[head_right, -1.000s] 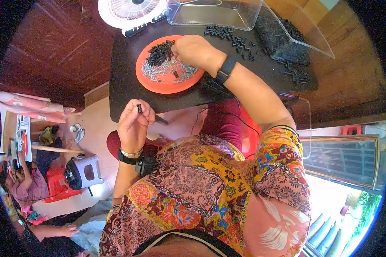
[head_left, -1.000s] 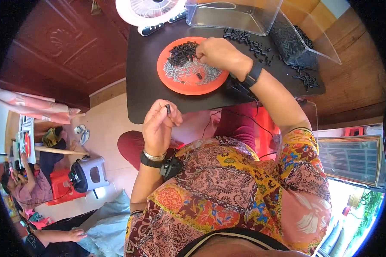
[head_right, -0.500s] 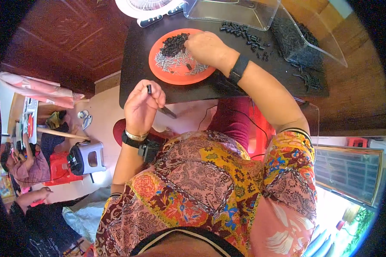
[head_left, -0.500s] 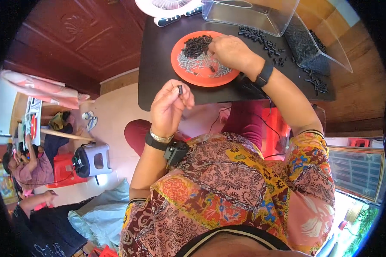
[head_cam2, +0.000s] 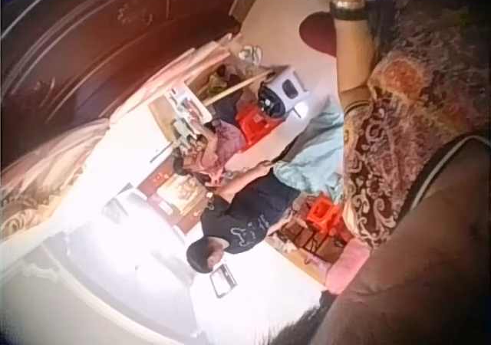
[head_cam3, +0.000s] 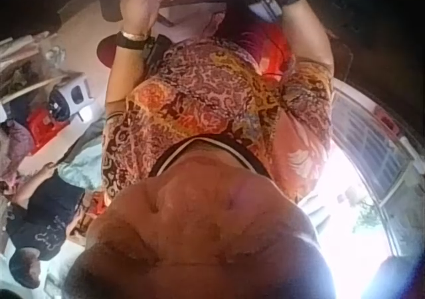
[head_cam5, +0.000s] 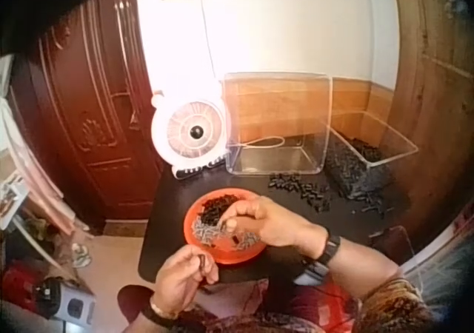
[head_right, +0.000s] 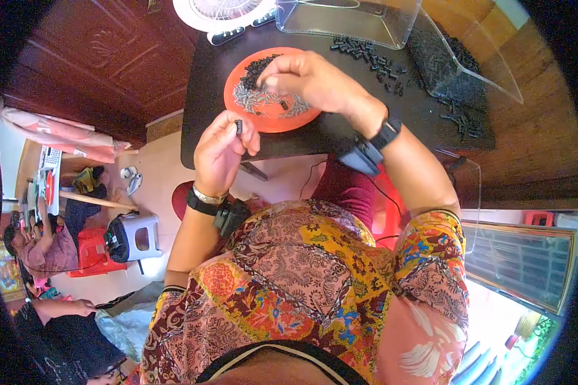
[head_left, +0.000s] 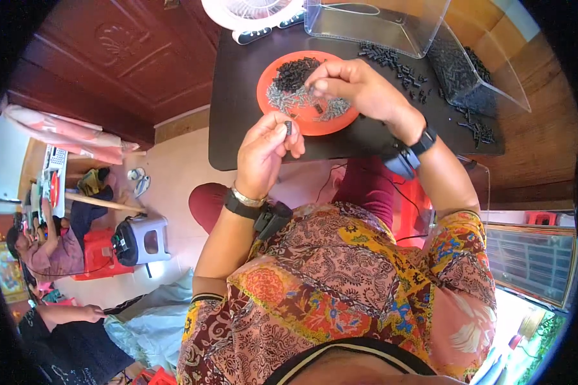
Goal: The person sorts small black and silver plastic components by hand, taking them from a tray and placing them into separate containers.
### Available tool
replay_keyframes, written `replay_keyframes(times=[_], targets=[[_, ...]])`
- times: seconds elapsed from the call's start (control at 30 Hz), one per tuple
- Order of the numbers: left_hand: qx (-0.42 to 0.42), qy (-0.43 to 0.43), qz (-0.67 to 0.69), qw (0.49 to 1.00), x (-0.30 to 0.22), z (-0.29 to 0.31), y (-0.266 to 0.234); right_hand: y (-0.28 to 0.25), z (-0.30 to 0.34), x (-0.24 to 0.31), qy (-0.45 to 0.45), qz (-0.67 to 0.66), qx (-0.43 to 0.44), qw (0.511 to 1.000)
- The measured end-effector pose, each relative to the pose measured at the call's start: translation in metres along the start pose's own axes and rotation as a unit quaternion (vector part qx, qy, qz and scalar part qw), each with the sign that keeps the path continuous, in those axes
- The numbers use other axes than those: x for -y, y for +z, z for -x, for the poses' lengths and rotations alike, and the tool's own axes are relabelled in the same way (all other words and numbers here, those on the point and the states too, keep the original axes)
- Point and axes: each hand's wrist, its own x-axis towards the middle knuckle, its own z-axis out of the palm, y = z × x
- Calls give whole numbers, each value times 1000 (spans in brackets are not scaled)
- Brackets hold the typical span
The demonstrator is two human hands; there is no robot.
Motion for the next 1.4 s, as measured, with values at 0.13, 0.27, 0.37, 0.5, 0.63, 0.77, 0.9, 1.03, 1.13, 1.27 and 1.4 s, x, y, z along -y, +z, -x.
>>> replay_keyframes(times=[0.13, 0.27, 0.37, 0.5, 0.63, 0.77, 0.9, 1.03, 1.13, 1.27, 1.4], targets=[[17, -10, 0, 1000, 4, -9, 8, 19, 17, 26, -22, -7, -17, 1000], [26, -19, 9, 999, 7, -10, 12, 26, 22, 19, -57, -34, -15, 998], [17, -18, 15, 1000, 8, -7, 10, 33, 23, 24, -116, 105, -41, 987], [14, -27, 40, 999, 10, -3, 9, 36, 22, 17, -155, 125, -49, 979], [15, -40, 61, 997, 10, 0, 9, 42, 23, 11, -172, 103, -48, 979], [10, -46, 53, 997, 8, 4, 9, 42, 26, 14, -172, 126, -29, 977], [-9, -52, 29, 998, 5, 5, 15, 44, 30, 19, -219, 199, -47, 954], [-24, -17, 15, 999, 16, 7, 14, 50, 32, 15, -210, 214, -80, 951], [-42, 3, -22, 999, 22, 8, 14, 57, 33, 5, -191, 198, -102, 956], [-62, 6, -27, 998, 30, 14, 12, 64, 35, 4, -172, 203, -110, 958], [-71, 13, -2, 997, 30, 16, 13, 68, 35, -4, -201, 218, -121, 947]])
